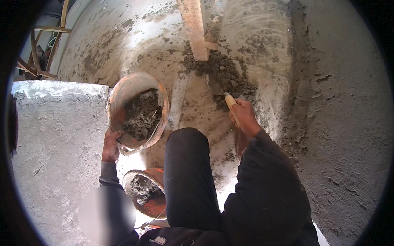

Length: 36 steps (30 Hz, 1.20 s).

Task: The person applies wet cement mixture to a wall and smooths it using a trowel. The person then transfers more mixture from one bucket into another by scooping it out with the trowel.

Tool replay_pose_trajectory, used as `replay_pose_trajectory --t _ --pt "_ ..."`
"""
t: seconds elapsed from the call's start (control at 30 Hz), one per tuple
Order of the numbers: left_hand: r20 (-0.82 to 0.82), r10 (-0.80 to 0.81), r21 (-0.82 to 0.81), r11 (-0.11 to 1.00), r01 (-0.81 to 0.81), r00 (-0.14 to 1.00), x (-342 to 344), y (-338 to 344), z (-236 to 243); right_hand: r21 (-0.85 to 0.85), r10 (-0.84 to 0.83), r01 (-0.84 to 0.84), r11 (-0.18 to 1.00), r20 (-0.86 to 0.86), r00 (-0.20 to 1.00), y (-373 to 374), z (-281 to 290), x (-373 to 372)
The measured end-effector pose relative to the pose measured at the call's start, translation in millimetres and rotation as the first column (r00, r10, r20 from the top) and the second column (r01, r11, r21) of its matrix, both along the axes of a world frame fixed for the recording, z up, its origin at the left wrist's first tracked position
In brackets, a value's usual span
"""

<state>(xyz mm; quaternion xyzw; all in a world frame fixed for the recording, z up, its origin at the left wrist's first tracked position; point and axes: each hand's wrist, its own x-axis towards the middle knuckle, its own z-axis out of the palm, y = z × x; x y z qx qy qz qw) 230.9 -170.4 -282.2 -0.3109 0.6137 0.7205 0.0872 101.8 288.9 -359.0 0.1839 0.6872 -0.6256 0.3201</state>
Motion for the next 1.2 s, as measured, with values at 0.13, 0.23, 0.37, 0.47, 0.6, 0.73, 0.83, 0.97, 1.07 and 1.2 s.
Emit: replay_pose_trajectory --t 0.13,0.23,0.37,0.47,0.6,0.73,0.83,0.97,1.07,1.2 --pt "0.021 0.0 0.01 1.0 0.0 1.0 1.4 -3.2 -3.3 0.079 0.009 0.004 0.997 -0.168 0.986 -5.9 0.1 0.6" --pt "-0.027 0.058 -0.002 0.998 -0.058 0.998 -1.5 9.2 0.4 0.155 0.032 0.001 0.988 -0.211 0.977 -0.6 -1.3 8.5" --pt "-0.017 0.033 -0.031 0.999 -0.033 0.999 -3.5 8.6 0.8 0.18 0.07 -0.029 0.983 -0.225 0.972 19.2 8.1 17.2" --pt "-0.001 -0.054 -0.041 0.998 0.054 0.999 1.4 -4.1 -2.3 0.213 0.129 -0.069 0.975 -0.28 0.951 24.0 31.4 21.6" --pt "-0.052 -0.03 -0.04 0.999 0.028 0.998 7.5 -7.5 -10.9 0.213 0.201 -0.161 0.964 -0.183 0.962 21.0 77.5 18.7" --pt "-0.033 0.003 -0.014 1.0 -0.004 0.999 8.5 -11.9 -18.9 0.069 0.309 -0.301 0.951 -0.219 0.926 15.4 120.2 3.0" --pt "-0.027 -0.001 -0.053 0.999 -0.001 1.0 8.3 -13.5 -15.5 0.176 0.439 -0.408 0.896 -0.491 0.752 -1.7 143.9 -15.4" --pt "-0.017 0.038 -0.079 0.996 -0.04 0.999 9.3 -7.4 -10.5 0.604 0.663 -0.296 0.74 -0.729 0.17 -58.6 139.2 -32.7" --pt "-0.019 0.003 -0.034 0.999 -0.004 1.0 1.9 0.9 -5.8 0.856 0.829 -0.024 0.516 -0.507 -0.238 -79.9 135.5 -41.0" --pt "-0.004 -0.055 -0.018 0.998 0.055 0.999 3.4 -11.0 -7.6 0.792 0.795 -0.074 0.606 -0.6 0.092 -43.3 129.7 -27.1"
